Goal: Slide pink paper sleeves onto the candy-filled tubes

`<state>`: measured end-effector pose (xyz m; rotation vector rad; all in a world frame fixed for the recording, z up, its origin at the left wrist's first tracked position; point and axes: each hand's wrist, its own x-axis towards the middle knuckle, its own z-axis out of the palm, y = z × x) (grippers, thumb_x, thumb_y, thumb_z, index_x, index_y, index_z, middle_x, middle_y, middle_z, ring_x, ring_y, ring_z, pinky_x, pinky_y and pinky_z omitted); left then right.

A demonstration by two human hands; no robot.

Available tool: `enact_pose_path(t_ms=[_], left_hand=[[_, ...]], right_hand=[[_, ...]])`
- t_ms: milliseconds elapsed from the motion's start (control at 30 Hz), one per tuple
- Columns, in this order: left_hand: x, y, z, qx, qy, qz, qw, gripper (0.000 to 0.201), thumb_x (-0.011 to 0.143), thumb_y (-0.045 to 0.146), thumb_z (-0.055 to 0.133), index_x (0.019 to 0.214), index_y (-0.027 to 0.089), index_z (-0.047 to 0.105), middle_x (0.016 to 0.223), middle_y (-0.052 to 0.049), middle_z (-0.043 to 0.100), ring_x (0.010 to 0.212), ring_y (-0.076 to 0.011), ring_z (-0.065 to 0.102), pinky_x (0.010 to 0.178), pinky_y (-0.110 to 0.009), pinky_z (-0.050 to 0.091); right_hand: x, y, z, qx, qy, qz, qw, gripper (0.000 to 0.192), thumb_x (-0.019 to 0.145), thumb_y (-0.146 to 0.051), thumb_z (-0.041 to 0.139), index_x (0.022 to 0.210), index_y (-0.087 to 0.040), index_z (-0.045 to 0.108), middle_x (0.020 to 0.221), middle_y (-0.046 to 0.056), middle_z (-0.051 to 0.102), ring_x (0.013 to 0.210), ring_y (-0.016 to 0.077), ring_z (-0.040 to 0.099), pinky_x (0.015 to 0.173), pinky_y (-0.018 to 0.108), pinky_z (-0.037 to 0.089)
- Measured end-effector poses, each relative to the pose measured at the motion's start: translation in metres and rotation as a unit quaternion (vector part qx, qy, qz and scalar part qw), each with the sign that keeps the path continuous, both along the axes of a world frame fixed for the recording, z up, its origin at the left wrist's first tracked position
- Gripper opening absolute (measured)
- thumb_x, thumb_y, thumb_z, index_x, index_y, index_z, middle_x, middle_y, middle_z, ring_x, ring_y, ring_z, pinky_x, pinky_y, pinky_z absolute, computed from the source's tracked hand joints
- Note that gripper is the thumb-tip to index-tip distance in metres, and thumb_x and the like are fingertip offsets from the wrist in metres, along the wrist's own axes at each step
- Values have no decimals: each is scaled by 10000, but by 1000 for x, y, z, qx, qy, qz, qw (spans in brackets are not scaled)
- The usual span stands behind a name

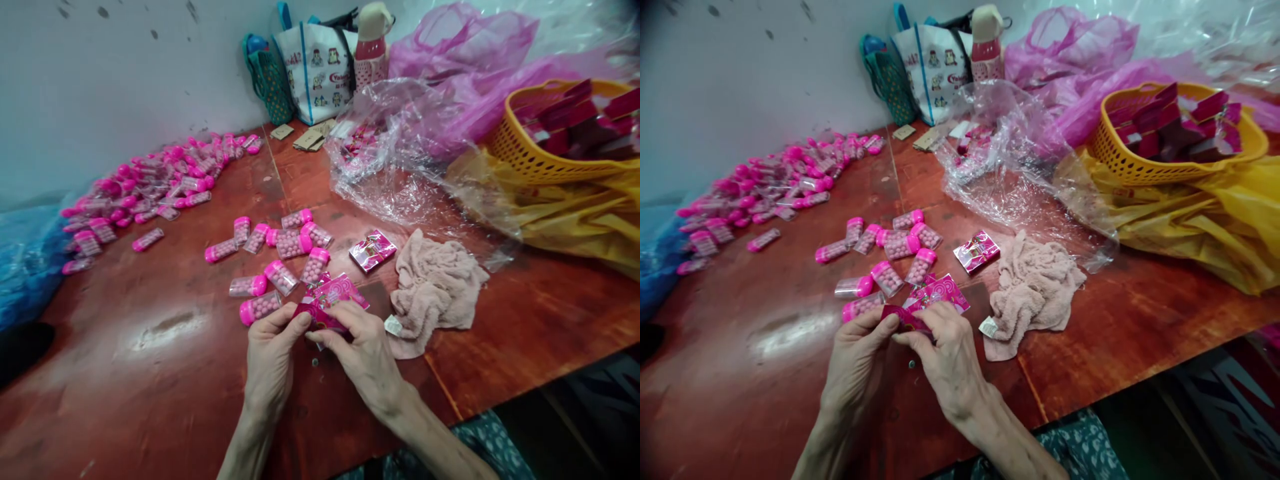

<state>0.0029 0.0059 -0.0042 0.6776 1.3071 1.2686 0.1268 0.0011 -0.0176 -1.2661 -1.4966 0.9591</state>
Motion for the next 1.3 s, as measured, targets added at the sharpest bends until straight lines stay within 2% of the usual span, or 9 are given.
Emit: enact_pose_path(t_ms=[100, 300, 567, 767, 867, 1000, 1067, 1200, 1300], left_hand=[[-1, -2, 0, 6, 2, -8, 1000, 51, 616, 170, 752, 648, 154, 715, 614, 10, 653, 597, -95, 563, 605, -189, 458], [-3, 2, 3, -33, -21, -26, 999, 96, 569, 186, 780, 626, 136, 721, 580, -10, 646, 574, -100, 547, 596, -195, 454], [-4, 2, 1, -67, -50, -35, 996, 151, 524, 221, 799, 612, 128, 718, 563, -31, 638, 535, -116, 522, 500, -220, 428], [0, 0, 0, -76, -39, -13, 996, 132, 553, 216, 778, 565, 123, 685, 487, 0, 590, 426, -81, 467, 418, -199, 385], [-1, 1, -1, -58, -24, 2, 998, 105, 572, 179, 767, 557, 128, 676, 507, 12, 601, 448, -70, 487, 460, -184, 406], [-3, 1, -2, -26, -10, -3, 1000, 104, 599, 182, 759, 683, 135, 719, 646, -18, 678, 609, -111, 577, 621, -214, 465], [-2, 1, -3, -15, -1, 5, 1000, 92, 612, 199, 756, 664, 135, 714, 633, -14, 673, 597, -109, 567, 611, -217, 460], [0, 1, -7, -3, 26, 49, 998, 161, 644, 236, 740, 538, 142, 663, 509, 33, 600, 489, -67, 477, 509, -180, 395], [-2, 1, -7, 6, 42, 63, 997, 166, 634, 213, 747, 525, 141, 646, 518, 48, 592, 494, -54, 461, 510, -165, 379]], right_hand=[[-4, -4, -2, -58, 25, 6, 998, 195, 847, -180, 542, 654, -179, 570, 594, -20, 548, 572, 126, 513, 521, 226, 412], [-10, -7, -5, 13, -10, 22, 1000, 291, 893, -212, 451, 612, -180, 515, 575, -9, 494, 559, 130, 475, 523, 237, 366], [-9, -8, 1, -9, 8, 31, 999, 318, 904, -236, 423, 595, -188, 485, 543, -27, 456, 507, 111, 429, 491, 230, 318], [-14, -16, 2, -105, 69, 29, 992, 370, 915, -296, 410, 573, -180, 491, 476, -52, 404, 437, 88, 387, 440, 215, 286], [-9, -13, 0, -137, 81, 11, 987, 342, 890, -305, 464, 590, -169, 557, 503, -34, 483, 474, 102, 444, 465, 211, 329], [2, -3, -1, -137, 103, -39, 984, 114, 808, -219, 585, 740, -169, 662, 647, -8, 634, 587, 131, 543, 572, 219, 411], [3, -2, -1, -136, 101, -39, 985, 174, 829, -247, 561, 692, -169, 632, 594, -20, 589, 545, 120, 508, 544, 217, 389], [-2, -7, 0, -100, 60, -24, 993, 390, 910, -320, 408, 545, -185, 444, 515, -39, 392, 487, 104, 372, 472, 229, 289], [-3, -7, 1, -89, 54, -46, 993, 416, 925, -321, 372, 531, -189, 398, 514, -42, 368, 482, 100, 348, 469, 233, 268]])
